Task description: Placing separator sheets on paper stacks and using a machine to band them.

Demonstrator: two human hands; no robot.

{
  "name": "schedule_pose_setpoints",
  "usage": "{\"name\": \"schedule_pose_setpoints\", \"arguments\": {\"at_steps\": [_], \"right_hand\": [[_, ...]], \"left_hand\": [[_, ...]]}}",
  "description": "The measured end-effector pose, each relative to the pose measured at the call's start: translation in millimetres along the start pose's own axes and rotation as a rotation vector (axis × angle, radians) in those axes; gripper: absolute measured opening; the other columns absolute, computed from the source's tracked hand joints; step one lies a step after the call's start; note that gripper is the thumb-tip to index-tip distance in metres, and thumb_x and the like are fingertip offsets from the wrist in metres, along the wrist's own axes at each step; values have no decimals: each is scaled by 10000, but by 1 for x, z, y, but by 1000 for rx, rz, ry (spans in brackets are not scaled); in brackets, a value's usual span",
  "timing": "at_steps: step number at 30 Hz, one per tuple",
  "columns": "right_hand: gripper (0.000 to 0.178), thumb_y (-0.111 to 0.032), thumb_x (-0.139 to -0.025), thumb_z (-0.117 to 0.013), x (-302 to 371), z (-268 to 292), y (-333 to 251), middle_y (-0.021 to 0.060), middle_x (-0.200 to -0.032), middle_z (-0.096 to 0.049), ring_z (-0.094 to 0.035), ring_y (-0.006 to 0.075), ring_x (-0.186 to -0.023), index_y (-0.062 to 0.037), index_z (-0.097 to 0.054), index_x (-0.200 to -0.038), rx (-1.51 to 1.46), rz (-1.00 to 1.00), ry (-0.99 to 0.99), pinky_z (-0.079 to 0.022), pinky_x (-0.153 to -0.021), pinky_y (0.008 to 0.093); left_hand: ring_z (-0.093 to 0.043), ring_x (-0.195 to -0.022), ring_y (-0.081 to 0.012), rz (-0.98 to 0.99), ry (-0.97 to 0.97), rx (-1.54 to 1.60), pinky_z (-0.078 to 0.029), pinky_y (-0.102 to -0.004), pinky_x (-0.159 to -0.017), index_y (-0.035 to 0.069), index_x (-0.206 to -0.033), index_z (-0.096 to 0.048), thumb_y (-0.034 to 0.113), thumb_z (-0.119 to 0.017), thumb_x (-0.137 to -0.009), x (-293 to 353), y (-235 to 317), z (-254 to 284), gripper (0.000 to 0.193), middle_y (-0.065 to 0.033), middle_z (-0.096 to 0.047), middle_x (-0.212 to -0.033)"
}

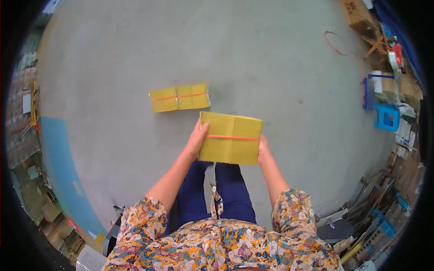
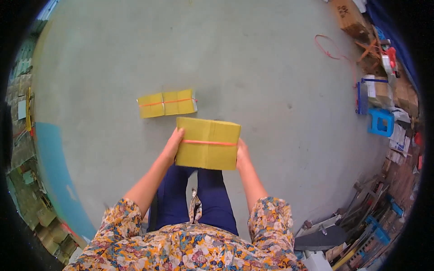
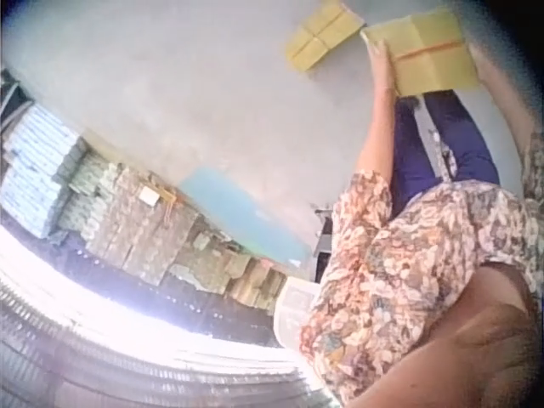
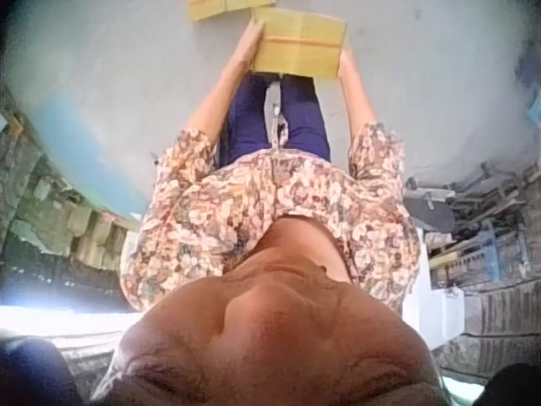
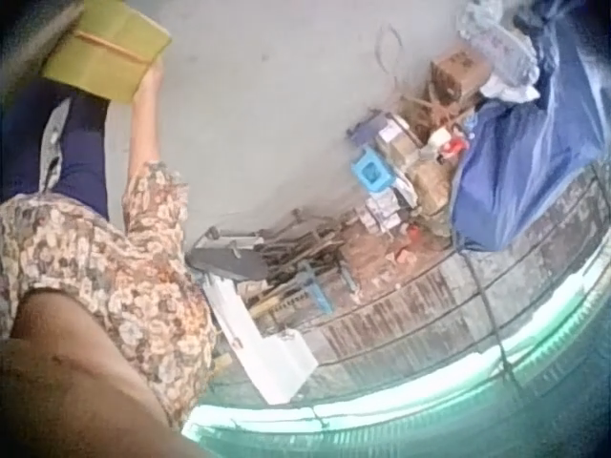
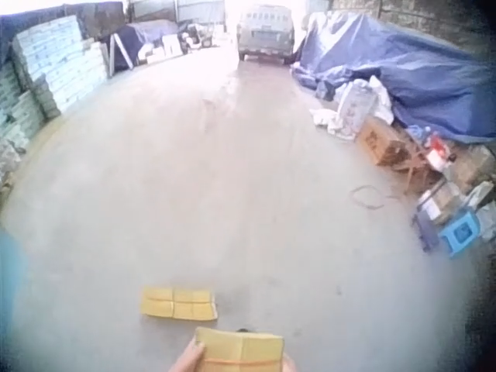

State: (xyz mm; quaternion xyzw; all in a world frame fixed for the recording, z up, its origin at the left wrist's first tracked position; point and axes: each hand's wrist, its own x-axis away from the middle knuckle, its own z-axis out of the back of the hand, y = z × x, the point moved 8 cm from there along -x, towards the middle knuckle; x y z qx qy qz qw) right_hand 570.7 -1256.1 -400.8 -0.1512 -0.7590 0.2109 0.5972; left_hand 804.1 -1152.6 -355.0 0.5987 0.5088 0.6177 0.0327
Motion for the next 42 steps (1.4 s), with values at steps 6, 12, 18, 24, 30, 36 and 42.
{"name": "schedule_pose_setpoints", "arguments": {"at_steps": [6, 12, 18, 24, 30, 36, 42], "right_hand": [[355, -291, -962, -530, -153, 17, -5, 85, -1067, -620, -630, 179, -906, -16, -567, -1183, 22, -23, -17, -546, -753, 343], [351, -274, -954, -547, -289, 24, 13, 103, -1082, -631, -645, 199, -918, -19, -568, -1195, 30, -51, 115, -566, -751, 345], [477, -357, -992, -465, -387, 16, 32, 106, -1240, -577, -558, 208, -1133, -16, -492, -1325, 187, 111, 68, -468, -938, 367], [566, -363, -991, -464, -361, -34, 70, 148, -1416, -467, -442, 268, -1287, -5, -390, -1422, 557, 101, 246, -339, -1068, 381], [427, -249, -948, -532, -269, -36, 35, 65, -1139, -603, -552, 163, -984, -51, -522, -1326, 673, -14, 18, -440, -799, 305], [215, -124, -876, -522, -79, -182, -5, 32, -858, -637, -566, 122, -793, -15, -660, -999, 973, 234, -494, -455, -718, 266], [257, -126, -952, -518, 137, -249, 57, 78, -977, -677, -632, 152, -851, 19, -649, -1119, 1242, -134, -1136, -511, -771, 283]], "left_hand": [[-524, -1207, -235, 155, 9, -184, -421, -356, -1001, 69, -1472, -308, 319, -593, -929, -148, -31, -3, 662, -146, -517, -1344], [-551, -1171, -245, 251, 46, -109, -442, -363, -977, 73, -1473, -314, 313, -608, -917, -270, -107, 25, 673, -157, -544, -1311], [-518, -1191, -253, 149, 241, -491, -405, -358, -1011, -3, -1412, -362, 290, -587, -922, -346, -153, 52, 613, -172, -538, -1299], [-487, -1248, -285, 21, 348, -582, -380, -351, -1037, -5, -1454, -313, 206, -597, -889, -286, -173, 116, 667, -198, -489, -1381], [-553, -1141, -222, 170, 464, 70, -467, -355, -923, 33, -1460, -340, 198, -540, -945, -171, -46, 128, 577, -149, -415, -1447], [-587, -972, -168, 26, 630, 307, -493, -311, -809, 6, -1261, -528, 215, -522, -962, 39, 14, 171, 364, -77, -593, -1109], [-621, -935, -162, -145, 765, 609, -511, -297, -808, 32, -1187, -590, 241, -533, -971, 226, -30, 83, 306, -79, -652, -1046]]}}
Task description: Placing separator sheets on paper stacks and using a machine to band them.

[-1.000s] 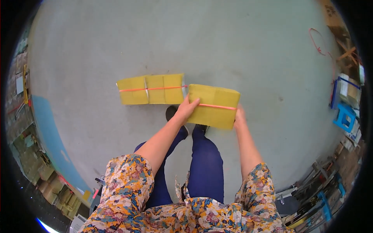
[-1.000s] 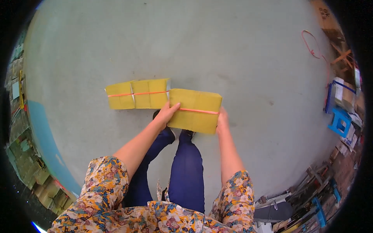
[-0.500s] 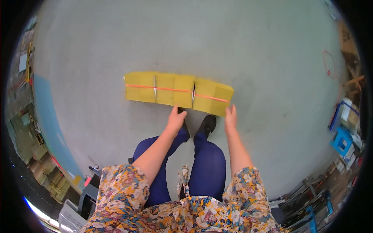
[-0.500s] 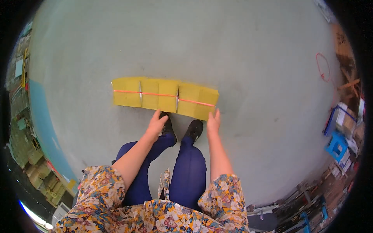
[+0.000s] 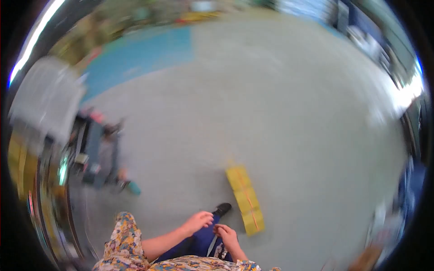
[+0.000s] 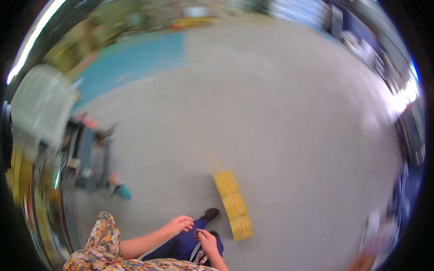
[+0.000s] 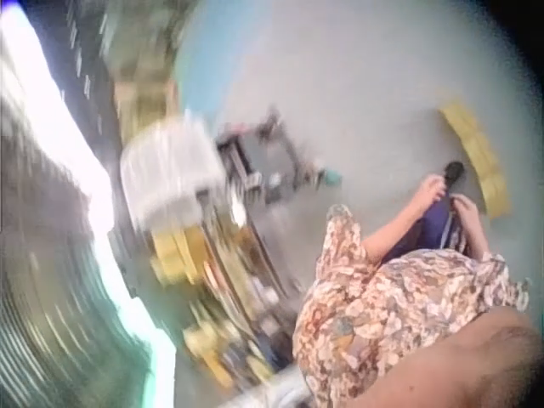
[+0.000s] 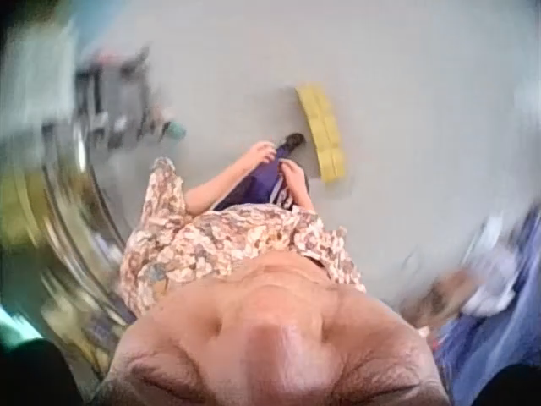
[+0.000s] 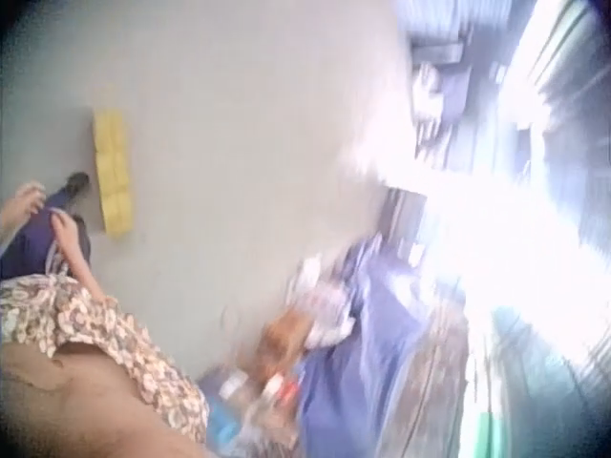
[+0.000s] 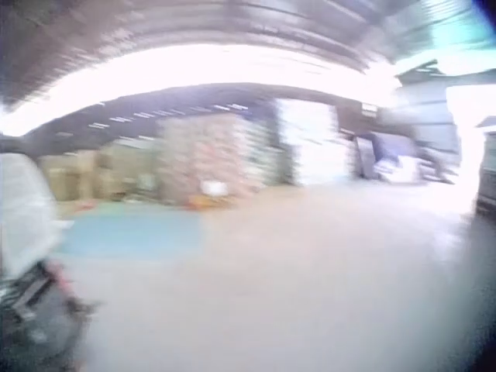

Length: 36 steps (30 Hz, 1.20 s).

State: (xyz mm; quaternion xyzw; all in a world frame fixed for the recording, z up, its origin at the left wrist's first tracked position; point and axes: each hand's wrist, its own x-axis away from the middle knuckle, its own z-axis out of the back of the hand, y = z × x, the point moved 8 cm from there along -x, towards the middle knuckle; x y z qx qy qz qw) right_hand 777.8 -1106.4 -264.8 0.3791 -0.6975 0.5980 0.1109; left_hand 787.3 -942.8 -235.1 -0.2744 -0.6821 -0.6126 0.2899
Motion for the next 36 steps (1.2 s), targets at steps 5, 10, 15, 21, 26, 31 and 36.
{"name": "schedule_pose_setpoints", "arguments": {"at_steps": [5, 10, 15, 21, 26, 31, 36], "right_hand": [[313, -148, -973, -520, 32, -98, 10, 167, -1088, -669, -667, 244, -991, 61, -589, -1195, 287, -228, -475, -546, -821, 323], [330, -179, -959, -557, 81, -188, 49, 156, -1059, -676, -668, 230, -892, 10, -598, -1226, 583, -434, -800, -541, -746, 323], [317, -150, -976, -518, 113, -348, 109, 179, -1111, -662, -666, 270, -1008, 62, -580, -1203, 820, -482, -912, -554, -824, 341], [326, -221, -946, -552, 141, -575, 237, 108, -989, -696, -663, 187, -895, 18, -641, -1149, 1187, -347, -1188, -530, -779, 303], [375, -216, -933, -548, 237, -744, 294, 124, -1039, -683, -650, 171, -899, 27, -593, -1216, 1091, -311, -1502, -519, -795, 289], [338, -188, -929, -548, 202, -830, 335, 113, -963, -694, -658, 177, -825, 46, -611, -1165, 1241, -327, -1544, -528, -722, 296], [249, -149, -917, -558, 177, -952, 359, 98, -868, -683, -623, 150, -716, 41, -653, -1047, 1207, -326, -1492, -494, -626, 265]], "left_hand": [[-625, -985, -167, -156, 203, 265, -515, -308, -841, 47, -1229, -584, 310, -519, -993, 131, -60, 65, 359, -95, -648, -1128], [-620, -862, -120, -186, 785, 805, -516, -272, -742, 27, -1118, -612, 266, -564, -951, 291, -196, 141, 296, -58, -650, -998], [-634, -827, -134, -177, 1066, 1038, -517, -260, -697, 28, -1066, -618, 238, -557, -949, 423, -314, 199, 247, -65, -652, -950], [-626, -843, -142, -296, 1220, 1008, -509, -277, -715, 28, -1051, -616, 273, -541, -965, 565, -399, 322, 269, -71, -656, -932], [-627, -878, -148, -266, 1514, 1148, -511, -303, -762, 25, -1083, -622, 278, -564, -955, 668, -471, 401, 289, -71, -658, -980], [-618, -808, -128, -304, 1405, 1088, -509, -283, -741, 27, -1117, -631, 278, -556, -938, 661, -488, 518, 317, -51, -663, -896], [-656, -850, -170, -113, 1536, 781, -514, -318, -792, 26, -1112, -633, 305, -564, -932, 708, -487, 621, 340, -96, -696, -956]]}}
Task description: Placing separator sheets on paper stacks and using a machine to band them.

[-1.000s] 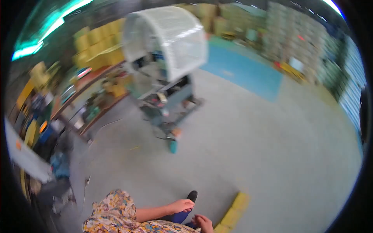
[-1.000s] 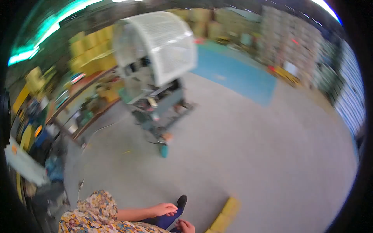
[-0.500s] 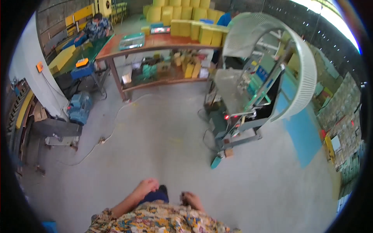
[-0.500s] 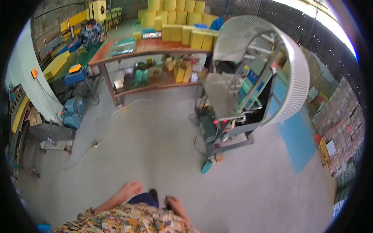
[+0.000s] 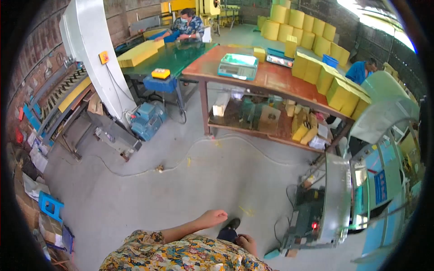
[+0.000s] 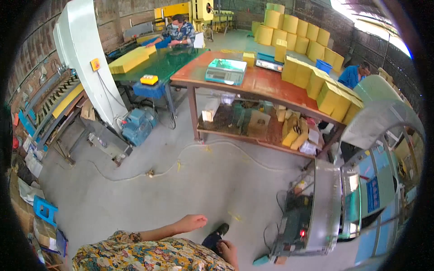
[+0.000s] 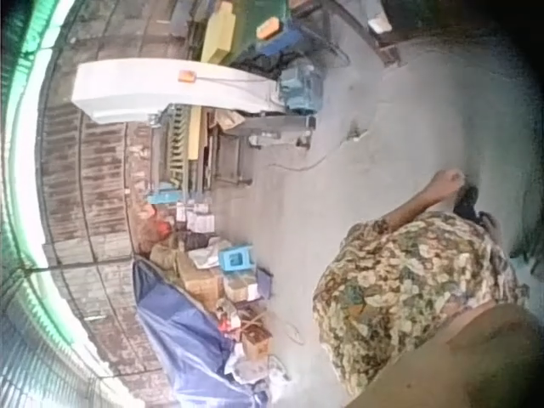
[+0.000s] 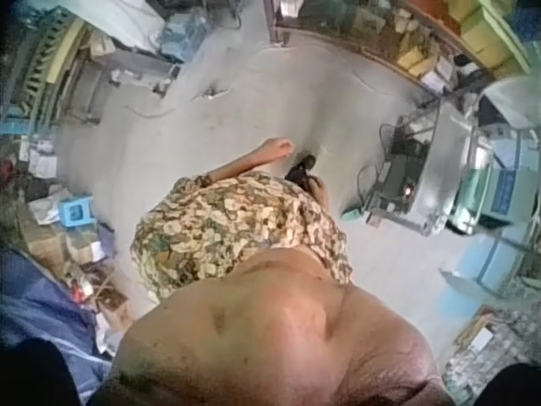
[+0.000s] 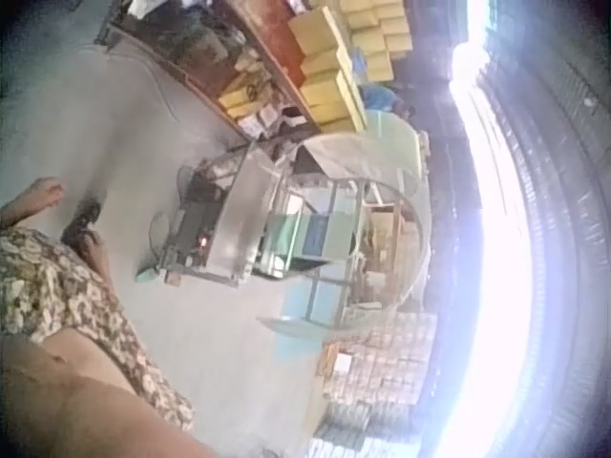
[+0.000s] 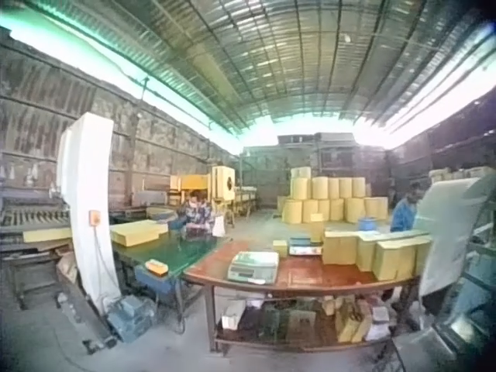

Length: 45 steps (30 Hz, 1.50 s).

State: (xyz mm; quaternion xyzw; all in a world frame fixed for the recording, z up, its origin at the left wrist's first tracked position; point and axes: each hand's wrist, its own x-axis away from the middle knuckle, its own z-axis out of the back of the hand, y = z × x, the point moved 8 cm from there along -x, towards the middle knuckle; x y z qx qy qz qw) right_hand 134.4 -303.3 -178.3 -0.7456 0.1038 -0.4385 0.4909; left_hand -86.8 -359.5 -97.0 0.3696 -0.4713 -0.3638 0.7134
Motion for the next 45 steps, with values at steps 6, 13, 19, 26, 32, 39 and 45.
{"name": "schedule_pose_setpoints", "arguments": {"at_steps": [6, 13, 19, 26, 32, 39, 45], "right_hand": [[345, -226, -933, -557, -136, 72, -156, 122, -865, -694, -654, 168, -786, 46, -653, -1121, 309, 84, 102, -510, -684, 302], [327, -282, -889, -571, -302, 87, -307, 155, -1043, -688, -659, 318, -941, -92, -661, -1140, 615, 325, 74, -501, -859, 386], [309, -266, -876, -575, -399, 149, -334, 160, -928, -696, -670, 265, -801, -70, -679, -1092, 244, 193, 198, -520, -767, 388], [316, -202, -912, -559, -482, 275, -380, 87, -938, -687, -650, 159, -763, 16, -642, -1126, -349, 97, 358, -514, -678, 287], [342, -149, -915, -528, -566, 473, -410, 100, -936, -678, -649, 166, -729, 45, -581, -1192, -645, 197, 658, -511, -625, 280], [480, -128, -875, -580, -669, 636, -408, 146, -1108, -627, -653, 189, -750, 6, -475, -1324, -561, 114, 971, -513, -621, 297], [485, -138, -827, -652, -717, 740, -359, 121, -985, -663, -645, 177, -711, 9, -528, -1272, -208, 32, 1236, -511, -607, 309]], "left_hand": [[-667, -896, -187, -81, 158, -116, -513, -337, -811, 13, -1110, -637, 289, -561, -934, -147, 60, 65, 336, -135, -703, -973], [-654, -851, -166, 282, 74, 316, -522, -269, -736, 2, -1145, -616, 191, -567, -938, -289, 56, 95, 285, -110, -682, -994], [-647, -869, -179, 156, -101, 129, -525, -294, -749, 2, -1147, -596, 250, -546, -956, -490, 142, 101, 316, -119, -666, -1022], [-644, -891, -177, 52, -415, -88, -519, -294, -779, -4, -1141, -604, 230, -540, -961, -690, 282, 33, 303, -112, -661, -1044], [-645, -910, -176, 108, -608, 50, -517, -296, -805, -5, -1136, -604, 221, -541, -965, -818, 360, -122, 290, -103, -657, -1021], [-546, -754, -122, 29, -677, -63, -480, -248, -743, 28, -1071, -633, 197, -550, -943, -979, 374, -249, 228, -46, -596, -871], [-536, -751, -122, -58, -438, 137, -446, -287, -720, 20, -959, -642, 210, -548, -915, -1055, 399, -349, 216, -25, -587, -811]]}}
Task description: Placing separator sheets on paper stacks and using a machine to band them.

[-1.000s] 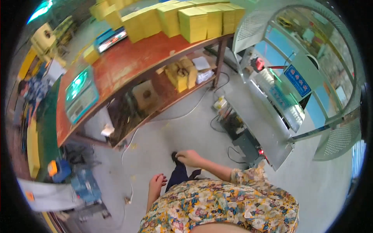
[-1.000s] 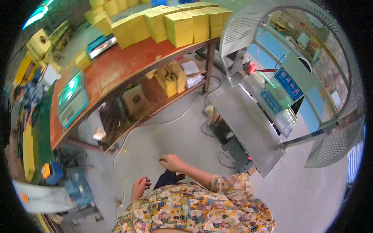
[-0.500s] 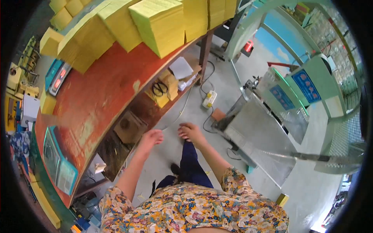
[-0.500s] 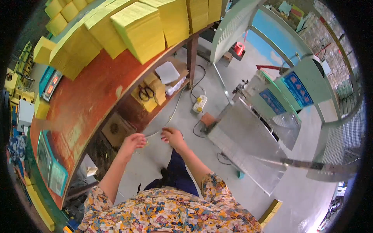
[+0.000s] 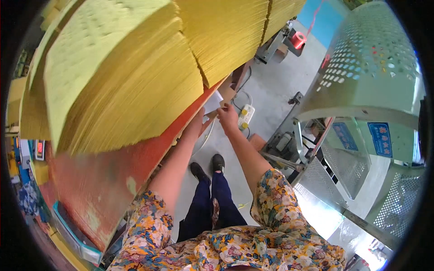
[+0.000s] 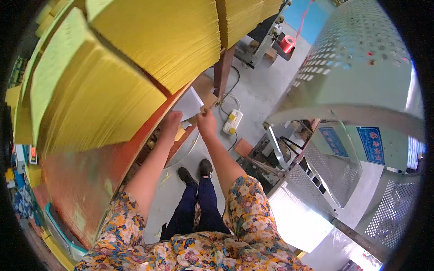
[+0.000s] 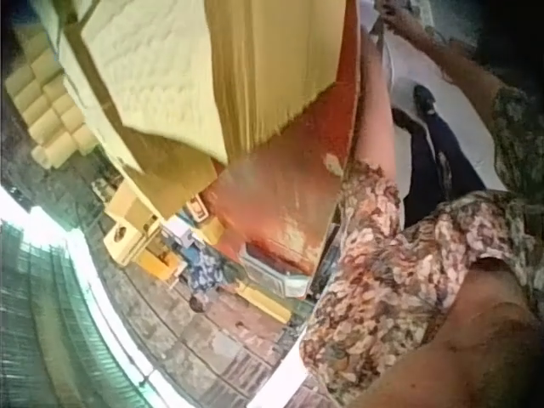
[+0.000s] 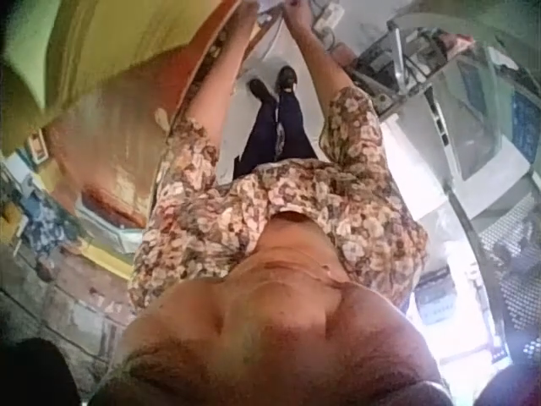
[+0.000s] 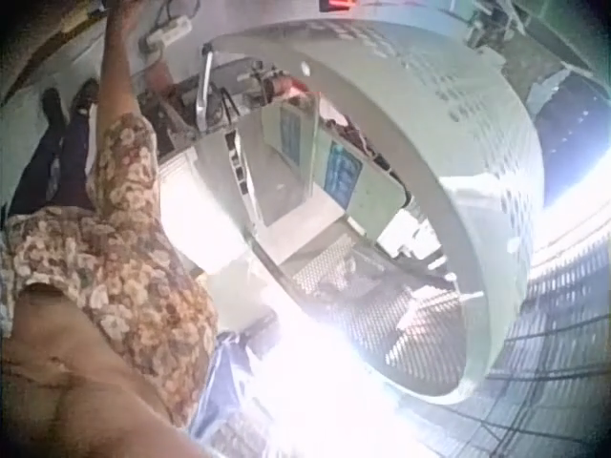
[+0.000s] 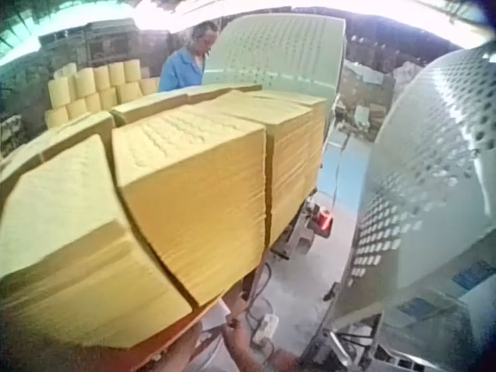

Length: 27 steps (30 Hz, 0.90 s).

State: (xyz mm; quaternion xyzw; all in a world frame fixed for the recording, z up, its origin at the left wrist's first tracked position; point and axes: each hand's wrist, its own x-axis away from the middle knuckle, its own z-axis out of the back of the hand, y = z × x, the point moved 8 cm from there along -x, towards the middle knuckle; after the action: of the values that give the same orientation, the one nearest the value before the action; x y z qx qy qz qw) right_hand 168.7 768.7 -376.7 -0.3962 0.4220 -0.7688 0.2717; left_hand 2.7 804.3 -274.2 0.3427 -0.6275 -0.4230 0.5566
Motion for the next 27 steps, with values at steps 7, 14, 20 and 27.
{"name": "schedule_pose_setpoints", "arguments": {"at_steps": [7, 14, 20, 27], "right_hand": [[209, -170, -773, -687, 7, -28, -50, 173, -1045, -681, -665, 323, -943, -24, -703, -921, -82, -59, -110, -510, -827, 381], [125, -56, -744, -650, 40, -6, -91, 150, -1161, -636, -643, 333, -970, -10, -625, -858, 93, 520, -24, -525, -821, 376], [153, -47, -715, -651, 42, -22, -98, 163, -1145, -627, -628, 363, -963, 14, -592, -842, 2, 550, -134, -513, -833, 407], [354, -58, -714, -665, 36, -23, -87, 163, -1004, -648, -661, 312, -882, 9, -617, -1058, -46, 499, -191, -524, -797, 373]], "left_hand": [[-589, -830, -156, 133, 45, -1, -496, -300, -780, 12, -996, -620, 272, -594, -921, -100, -87, 44, 272, -52, -613, -877], [-619, -864, -172, 260, -93, 392, -511, -312, -729, 37, -1082, -610, 270, -603, -939, -65, -61, 2, 273, -48, -634, -963], [-621, -866, -152, 296, 12, 384, -500, -283, -717, 62, -1111, -609, 295, -658, -912, -61, -59, 22, 310, -44, -645, -984], [-625, -901, -162, 290, -67, 394, -506, -301, -749, 71, -1132, -596, 321, -667, -905, -60, -61, 16, 345, -48, -648, -1007]]}}
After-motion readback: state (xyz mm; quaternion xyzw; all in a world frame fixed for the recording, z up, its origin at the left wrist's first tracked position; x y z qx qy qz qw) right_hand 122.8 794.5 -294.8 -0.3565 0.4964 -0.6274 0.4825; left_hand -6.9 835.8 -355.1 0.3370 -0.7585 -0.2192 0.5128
